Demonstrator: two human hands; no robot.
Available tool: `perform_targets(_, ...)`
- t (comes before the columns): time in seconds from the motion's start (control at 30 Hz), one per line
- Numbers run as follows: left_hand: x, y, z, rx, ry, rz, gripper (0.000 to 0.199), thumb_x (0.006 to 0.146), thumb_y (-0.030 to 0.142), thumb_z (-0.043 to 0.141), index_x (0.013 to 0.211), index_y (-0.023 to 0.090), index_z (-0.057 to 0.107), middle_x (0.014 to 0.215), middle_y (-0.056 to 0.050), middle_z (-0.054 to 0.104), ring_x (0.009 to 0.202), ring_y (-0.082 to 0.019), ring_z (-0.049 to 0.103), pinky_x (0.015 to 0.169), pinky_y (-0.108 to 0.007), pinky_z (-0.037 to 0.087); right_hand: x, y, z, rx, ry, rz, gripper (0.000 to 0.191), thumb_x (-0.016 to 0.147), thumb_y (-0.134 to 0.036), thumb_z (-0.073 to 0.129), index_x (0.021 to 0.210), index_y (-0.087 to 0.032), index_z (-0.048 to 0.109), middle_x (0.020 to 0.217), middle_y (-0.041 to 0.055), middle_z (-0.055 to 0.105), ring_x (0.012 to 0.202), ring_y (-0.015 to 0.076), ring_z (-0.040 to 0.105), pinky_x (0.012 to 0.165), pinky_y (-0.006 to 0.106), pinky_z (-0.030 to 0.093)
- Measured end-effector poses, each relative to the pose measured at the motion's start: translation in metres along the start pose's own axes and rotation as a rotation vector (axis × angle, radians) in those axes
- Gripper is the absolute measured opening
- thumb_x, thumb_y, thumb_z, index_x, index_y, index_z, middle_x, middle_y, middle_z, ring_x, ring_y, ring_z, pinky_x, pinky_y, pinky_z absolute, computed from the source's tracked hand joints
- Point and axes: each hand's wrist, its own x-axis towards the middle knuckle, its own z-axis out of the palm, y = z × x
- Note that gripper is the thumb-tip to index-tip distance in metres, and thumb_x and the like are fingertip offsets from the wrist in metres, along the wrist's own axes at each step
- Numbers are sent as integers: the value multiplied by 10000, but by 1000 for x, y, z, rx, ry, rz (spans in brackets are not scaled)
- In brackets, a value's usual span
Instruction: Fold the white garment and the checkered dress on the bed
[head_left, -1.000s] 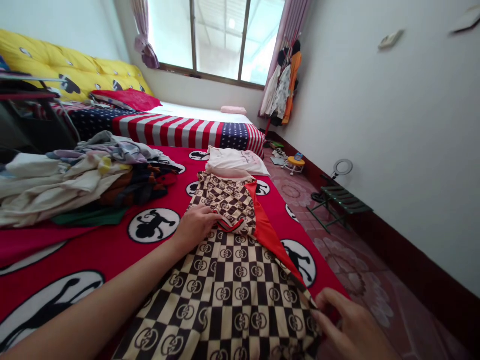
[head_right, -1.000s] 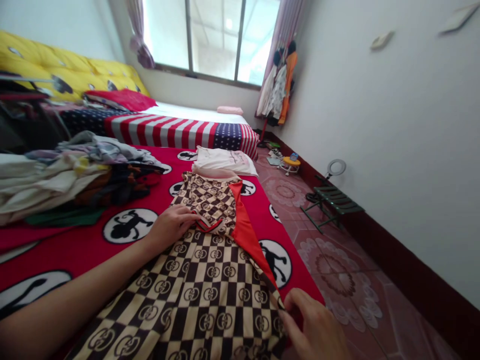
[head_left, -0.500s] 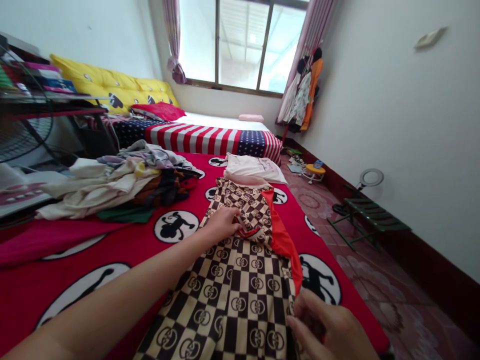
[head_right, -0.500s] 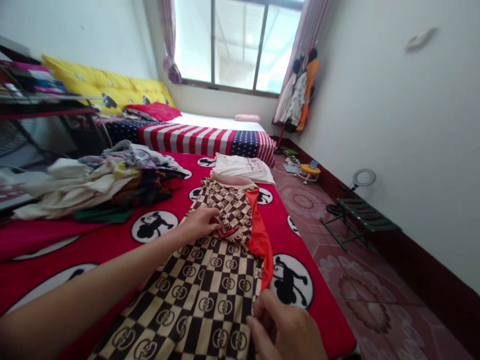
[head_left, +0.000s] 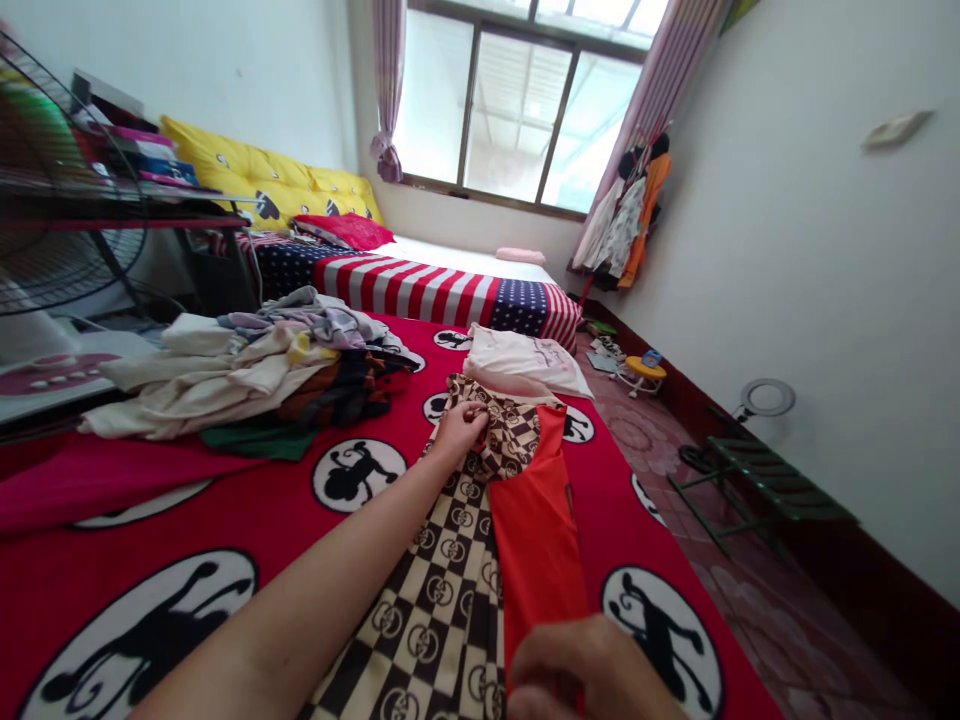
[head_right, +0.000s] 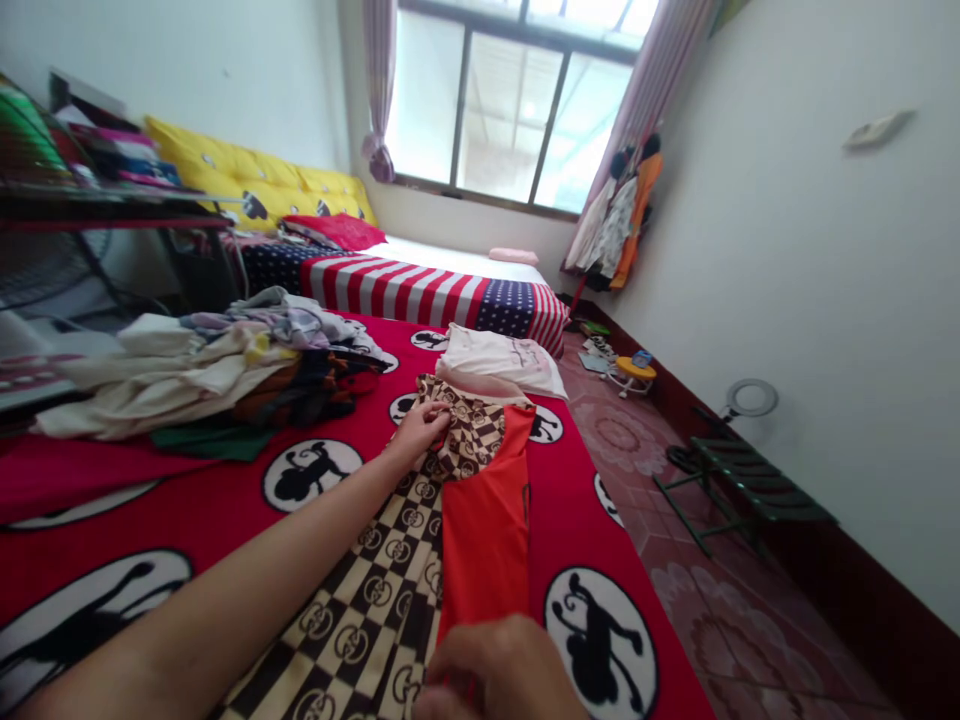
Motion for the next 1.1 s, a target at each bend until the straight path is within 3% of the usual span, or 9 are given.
perform_targets(0.1, -7, -10, -1, -63, 19, 5, 399, 862, 411, 538, 1147, 136, 589, 1018, -104, 685, 894, -177, 658, 757, -269, 526, 43, 22, -48, 83, 282, 19, 215, 807, -343, 541, 763, -192, 687, 649, -4, 657, 553, 113, 544, 501, 205, 379)
perform_targets(0.23, -10, -12, -3, -37, 6, 34, 602, 697, 346, 747, 1233, 169, 537, 1051, -89, 676, 917, -203, 653, 813, -307, 522, 120, 76, -100, 94, 654, 80, 293, 721, -357, 588, 921, -158, 667, 752, 34, 671, 541, 135, 574, 547, 257, 459)
perform_targets(0.33, -12, -12, -3, 67, -42, 71, 628, 642, 192, 760, 1232, 201, 545, 1055, -61, 680, 909, -209, 655, 838, -329, 520, 167, 105, -120, 43, 765, 140, 403, 703, -322, 573, 1061, -147, 638, 650, -1, 639, 529, 143, 585, 546, 258, 460)
perform_targets(0.43, -13, -12, -2, 116, -37, 108, 598, 641, 94, 707, 1209, 218, 566, 1117, -42, 668, 993, -211, 637, 906, -330, 497, 197, 118, -132, -25, 749, 177, 398, 673, -322, 613, 1031, -155, 666, 548, -28, 607, 487, 140, 560, 505, 238, 421)
perform_targets(0.6, -6, -8, -5, 86, 36, 174, 536, 685, 33, 628, 1183, 225, 585, 1185, -26, 642, 1081, -193, 604, 980, -316, 456, 218, 129, -147, -105, 725, 239, 193, 659, -339, 630, 698, -159, 687, 536, 14, 631, 498, 156, 571, 496, 238, 396)
perform_targets(0.8, 1, -7, -6, 209, 141, 258, 506, 691, 10, 616, 1154, 212, 595, 1172, -48, 628, 1115, -206, 574, 1015, -341, 430, 220, 132, -129, -256, 883, 379, 238, 728, -392, 572, 796, -189, 678, 747, 78, 695, 724, 240, 635, 592, 289, 409)
perform_targets(0.93, 2, -12, -6, 274, 167, 236, 534, 664, -22, 601, 1151, 198, 589, 1134, -65, 621, 1096, -212, 575, 1011, -350, 436, 218, 127, -115, -384, 879, 519, 219, 773, -384, 535, 859, -224, 657, 822, 69, 700, 795, 259, 641, 608, 304, 404)
perform_targets(1.1, -2, -5, -8, 372, 225, 317, 502, 681, -2, 603, 1148, 181, 593, 1166, -91, 561, 1134, -226, 528, 1036, -376, 407, 217, 117, -125, -408, 839, 555, 258, 770, -332, 543, 968, -195, 636, 826, 100, 680, 792, 277, 636, 623, 331, 415)
